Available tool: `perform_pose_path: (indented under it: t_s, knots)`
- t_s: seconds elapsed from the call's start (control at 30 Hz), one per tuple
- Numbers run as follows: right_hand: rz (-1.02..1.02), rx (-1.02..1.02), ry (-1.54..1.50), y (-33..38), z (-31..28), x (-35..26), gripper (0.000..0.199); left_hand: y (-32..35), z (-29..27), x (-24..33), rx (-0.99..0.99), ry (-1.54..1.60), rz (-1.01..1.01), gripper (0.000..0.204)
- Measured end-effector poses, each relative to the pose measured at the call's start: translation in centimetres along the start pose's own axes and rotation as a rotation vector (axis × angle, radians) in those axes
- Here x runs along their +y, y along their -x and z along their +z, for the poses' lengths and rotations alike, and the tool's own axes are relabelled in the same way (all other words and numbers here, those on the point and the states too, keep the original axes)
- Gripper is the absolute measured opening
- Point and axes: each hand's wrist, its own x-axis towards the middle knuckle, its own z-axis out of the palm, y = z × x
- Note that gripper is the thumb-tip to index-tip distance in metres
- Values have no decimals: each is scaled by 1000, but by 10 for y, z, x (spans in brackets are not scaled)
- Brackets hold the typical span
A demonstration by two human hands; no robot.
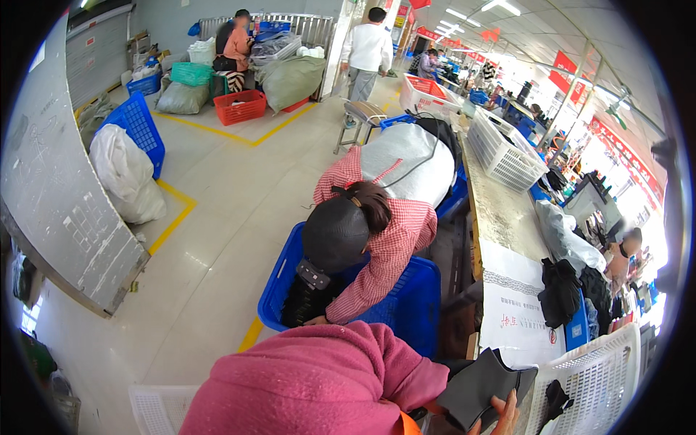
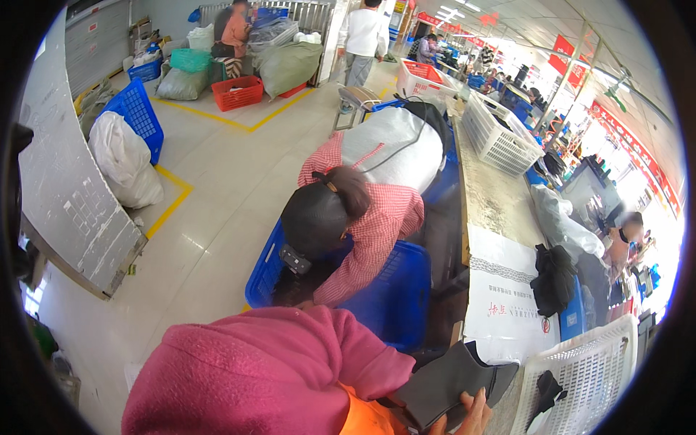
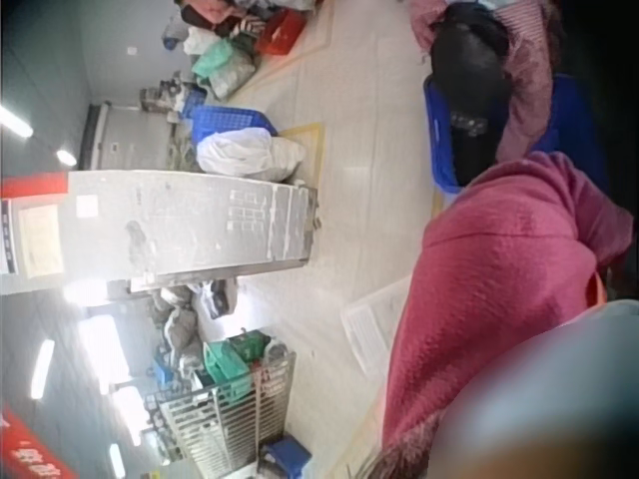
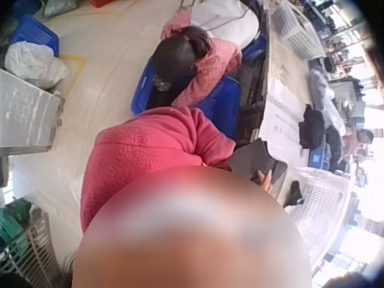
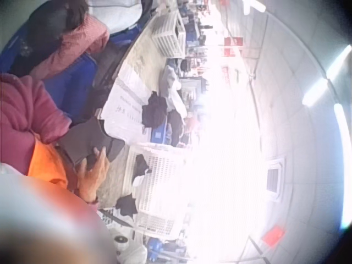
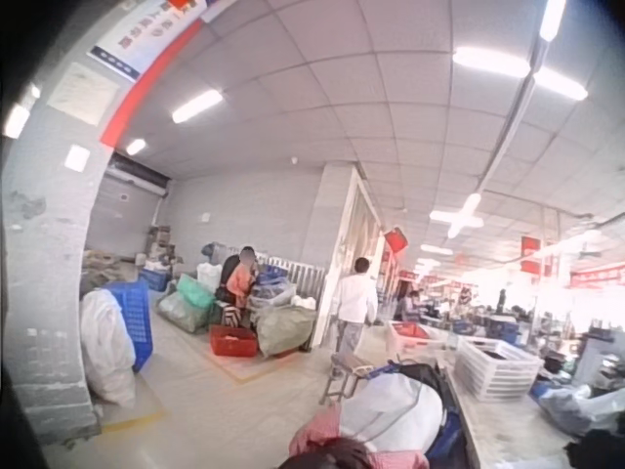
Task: The person assembles black gloves by inserting white insoles into the glove shells, aligning edges, and smoothing the seams. They handle multiple glove components one at a time, turning them over and checking fit before placing finished gloves into a nearby basket.
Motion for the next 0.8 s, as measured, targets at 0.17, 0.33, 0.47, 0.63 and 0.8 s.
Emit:
perform_pose_path:
  t_s: [0.17, 0.33, 0.47, 0.63, 0.8]
  knots:
    - [33, -180, 26, 13, 8, 22, 53, -3, -6, -4, 39, -122, 23, 62]
    - [435, -36, -343, 41, 8, 37, 56, -21, -14, -7, 413, -599, 137, 62]
    - [535, 168, -492, 47, 6, 41, 52, -24, -12, -10, 838, -396, 364, 57]
    - [580, 219, -702, 43, 14, 38, 47, -9, -10, -10, 951, -47, 375, 53]
    - [653, 147, -1018, 56, 49, 34, 42, -6, -19, 1, 516, 1716, 617, 57]
